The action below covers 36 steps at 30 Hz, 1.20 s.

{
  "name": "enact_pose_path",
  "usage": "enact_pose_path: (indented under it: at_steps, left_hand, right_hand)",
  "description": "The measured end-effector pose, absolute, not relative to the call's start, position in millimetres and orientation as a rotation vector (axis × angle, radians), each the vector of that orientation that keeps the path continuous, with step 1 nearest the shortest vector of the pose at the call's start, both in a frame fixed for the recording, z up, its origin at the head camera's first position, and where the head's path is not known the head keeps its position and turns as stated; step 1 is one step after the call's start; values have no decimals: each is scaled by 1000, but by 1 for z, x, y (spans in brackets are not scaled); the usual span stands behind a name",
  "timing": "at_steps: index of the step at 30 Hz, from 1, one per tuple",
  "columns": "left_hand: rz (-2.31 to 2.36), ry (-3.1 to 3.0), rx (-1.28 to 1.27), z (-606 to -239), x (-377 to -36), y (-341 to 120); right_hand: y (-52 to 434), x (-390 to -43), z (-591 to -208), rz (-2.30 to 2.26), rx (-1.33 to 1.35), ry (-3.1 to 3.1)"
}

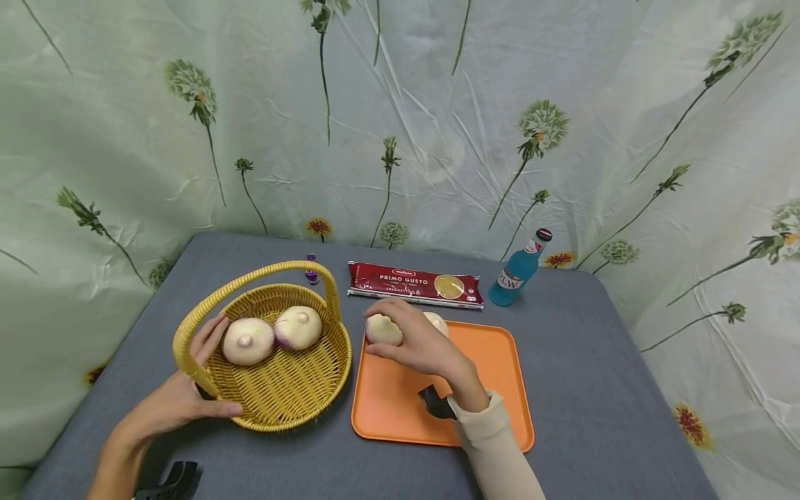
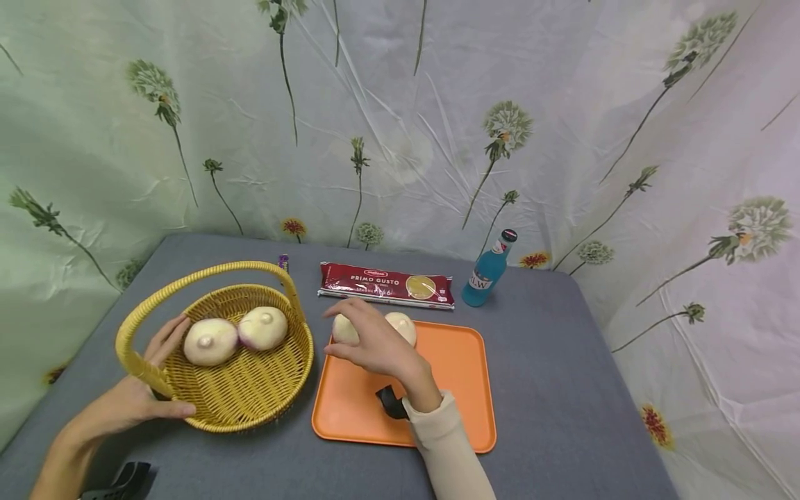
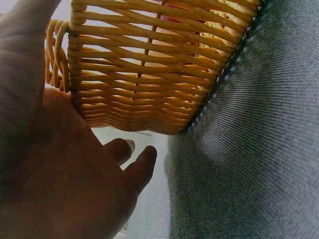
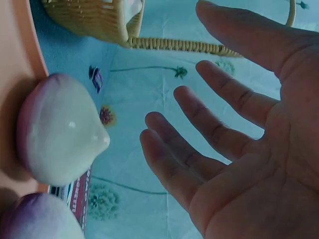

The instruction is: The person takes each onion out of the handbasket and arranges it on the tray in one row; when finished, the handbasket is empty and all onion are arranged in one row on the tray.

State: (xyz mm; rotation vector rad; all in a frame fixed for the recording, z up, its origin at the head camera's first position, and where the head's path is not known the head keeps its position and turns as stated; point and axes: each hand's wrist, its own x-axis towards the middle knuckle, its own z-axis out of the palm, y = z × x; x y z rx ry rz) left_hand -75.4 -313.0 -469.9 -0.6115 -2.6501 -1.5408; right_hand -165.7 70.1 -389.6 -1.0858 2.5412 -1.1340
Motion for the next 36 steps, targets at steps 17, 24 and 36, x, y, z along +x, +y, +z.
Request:
enact_pose_path:
  at_steps: [17,24,36]
  left_hand:
    - [-1539,-2648,-607,-471,-75,-314]
    - [-1537,-2647,-609,-471,-75,-315]
    - [-1537,-2644,-613,-472,-75,-313]
  right_hand:
    - [41,-163,-383,-957,-1244,2477]
    - [26,-166,-383,-909,-1281,2435]
    - [-3,-171,-383,-818,-1467,2356]
